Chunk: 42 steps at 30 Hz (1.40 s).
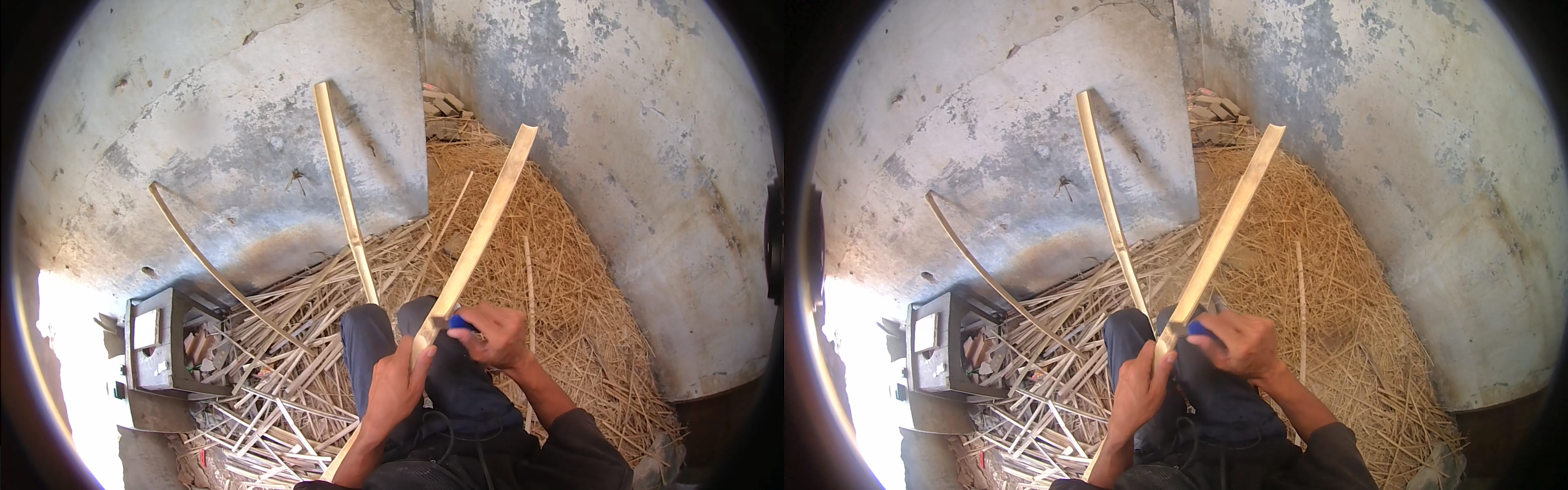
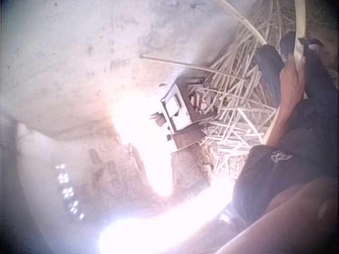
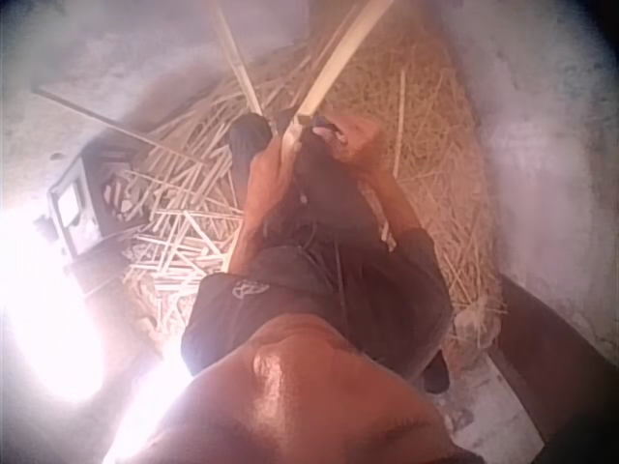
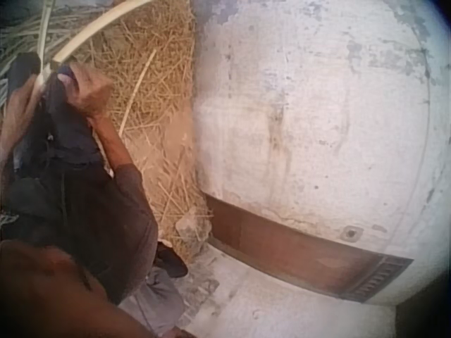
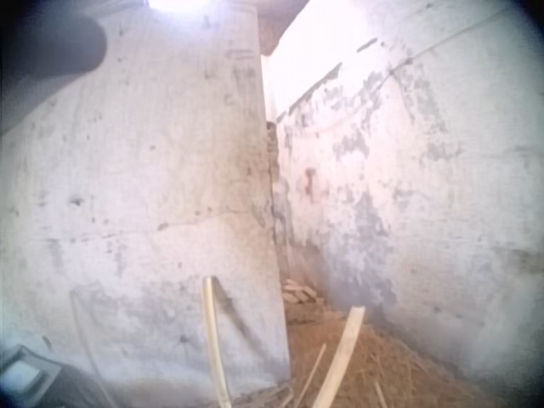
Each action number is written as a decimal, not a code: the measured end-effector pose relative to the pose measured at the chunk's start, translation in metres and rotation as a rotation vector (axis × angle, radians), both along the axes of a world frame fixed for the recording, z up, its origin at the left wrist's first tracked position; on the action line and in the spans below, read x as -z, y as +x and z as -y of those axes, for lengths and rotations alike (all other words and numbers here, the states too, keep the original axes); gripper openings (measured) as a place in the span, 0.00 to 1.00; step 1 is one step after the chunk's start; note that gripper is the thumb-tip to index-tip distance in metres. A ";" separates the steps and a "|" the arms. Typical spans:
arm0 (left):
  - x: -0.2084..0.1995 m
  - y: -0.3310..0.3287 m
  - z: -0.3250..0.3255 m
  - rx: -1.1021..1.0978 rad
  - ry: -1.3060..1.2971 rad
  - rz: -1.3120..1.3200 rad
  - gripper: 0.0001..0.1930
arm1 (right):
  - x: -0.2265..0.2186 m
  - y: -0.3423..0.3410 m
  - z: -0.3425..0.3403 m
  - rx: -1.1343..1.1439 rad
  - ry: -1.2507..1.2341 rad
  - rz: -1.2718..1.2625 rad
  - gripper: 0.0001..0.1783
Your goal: The person sits on a floor covered in straw and splits a long bamboo stalk into thin strips using a knife. They hold the bamboo against their leg and use the knife to shave and separate the material into uniform strips.
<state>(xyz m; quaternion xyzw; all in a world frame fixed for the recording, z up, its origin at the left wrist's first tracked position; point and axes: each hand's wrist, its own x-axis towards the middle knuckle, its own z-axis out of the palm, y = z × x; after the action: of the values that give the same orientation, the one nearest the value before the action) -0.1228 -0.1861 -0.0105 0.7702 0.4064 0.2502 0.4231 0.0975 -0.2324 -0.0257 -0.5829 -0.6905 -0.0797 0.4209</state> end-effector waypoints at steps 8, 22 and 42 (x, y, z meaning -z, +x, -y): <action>0.022 -0.037 0.027 0.001 -0.104 -0.076 0.18 | 0.001 0.106 -0.012 0.416 0.085 -0.348 0.21; 0.004 -0.005 0.003 -0.022 0.088 -0.019 0.18 | 0.025 -0.009 0.001 -0.089 -0.029 -0.156 0.19; 0.011 -0.009 0.006 -0.048 0.005 -0.006 0.18 | 0.010 0.007 -0.006 0.027 0.012 -0.149 0.17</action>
<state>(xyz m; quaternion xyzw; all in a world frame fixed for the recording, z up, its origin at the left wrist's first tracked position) -0.1321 -0.1922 -0.0218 0.7620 0.4254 0.2588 0.4140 0.1045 -0.2259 -0.0357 -0.5937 -0.6489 -0.0459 0.4737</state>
